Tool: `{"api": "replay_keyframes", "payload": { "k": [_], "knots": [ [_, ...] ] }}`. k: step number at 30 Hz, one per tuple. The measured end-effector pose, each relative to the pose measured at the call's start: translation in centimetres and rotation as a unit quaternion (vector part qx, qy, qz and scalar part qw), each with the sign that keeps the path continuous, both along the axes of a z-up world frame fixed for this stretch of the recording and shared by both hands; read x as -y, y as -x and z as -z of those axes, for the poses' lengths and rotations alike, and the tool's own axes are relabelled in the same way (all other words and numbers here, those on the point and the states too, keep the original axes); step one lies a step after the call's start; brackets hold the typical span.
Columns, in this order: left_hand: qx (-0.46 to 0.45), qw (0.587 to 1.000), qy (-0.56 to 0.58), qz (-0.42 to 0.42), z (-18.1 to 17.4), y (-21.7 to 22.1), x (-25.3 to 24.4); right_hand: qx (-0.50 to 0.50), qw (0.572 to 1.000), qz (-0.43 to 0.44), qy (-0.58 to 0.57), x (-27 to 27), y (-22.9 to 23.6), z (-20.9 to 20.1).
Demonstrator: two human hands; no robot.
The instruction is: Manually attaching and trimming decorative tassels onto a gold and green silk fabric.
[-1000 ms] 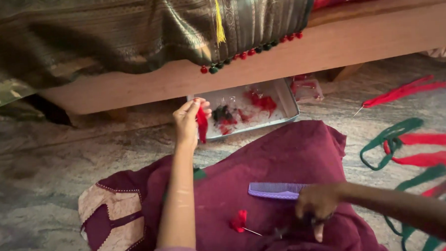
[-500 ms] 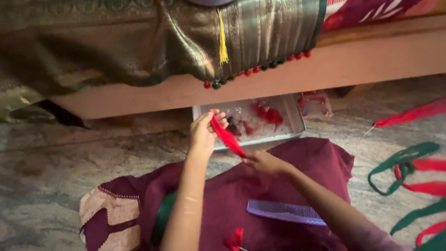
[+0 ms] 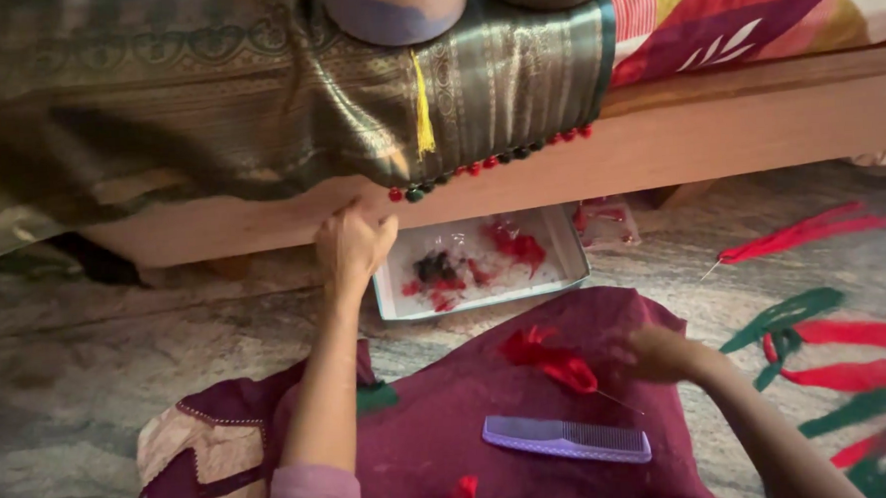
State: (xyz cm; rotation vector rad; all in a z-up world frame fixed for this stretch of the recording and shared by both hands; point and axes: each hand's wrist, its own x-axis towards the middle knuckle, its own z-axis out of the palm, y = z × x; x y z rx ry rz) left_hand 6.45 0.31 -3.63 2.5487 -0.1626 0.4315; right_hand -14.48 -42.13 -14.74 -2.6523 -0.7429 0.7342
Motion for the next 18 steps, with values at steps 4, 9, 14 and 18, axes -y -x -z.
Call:
{"api": "replay_keyframes", "payload": {
  "k": [4,9,14,18],
  "knots": [
    [-0.094,0.837,0.523,0.127,2.2,-3.1,0.2,0.061,0.986,0.111,-0.105,-6.2,-3.5,-8.9],
    [-0.232,0.635,0.717,0.173,-0.5,0.0,0.9,0.034,0.953,0.22,-0.203,-13.8,-7.2,-14.7],
    [-0.197,0.671,0.683,0.21,-2.2,2.6,0.7,-0.081,0.863,0.314,-0.387,-16.9,-11.2,-14.7],
    [-0.191,0.722,0.635,0.196,-1.4,2.3,0.7,-0.228,0.653,0.307,-0.654,-18.9,-14.3,-13.4]
  ]
}}
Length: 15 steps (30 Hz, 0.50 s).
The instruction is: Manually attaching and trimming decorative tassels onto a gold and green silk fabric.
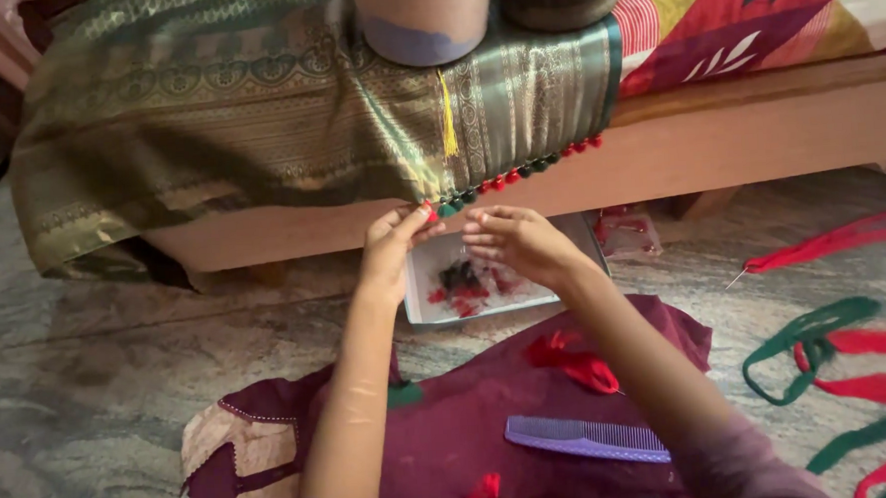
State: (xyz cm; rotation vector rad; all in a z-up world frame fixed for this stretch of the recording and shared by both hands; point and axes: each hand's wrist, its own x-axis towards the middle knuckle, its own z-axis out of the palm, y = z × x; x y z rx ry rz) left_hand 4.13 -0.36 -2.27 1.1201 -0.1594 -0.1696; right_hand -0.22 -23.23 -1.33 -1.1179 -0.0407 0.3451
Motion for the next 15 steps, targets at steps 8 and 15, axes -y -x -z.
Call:
{"api": "replay_keyframes", "payload": {
  "k": [8,15],
  "knots": [
    [0.032,0.998,-0.025,-0.05,1.3,0.0,0.6,-0.039,0.99,0.018,-0.133,-2.3,-2.1,1.0],
    [0.035,0.992,-0.04,-0.116,0.3,0.9,1.4,-0.06,0.986,0.054,-0.149,-4.0,-1.7,-0.2]
  ]
}}
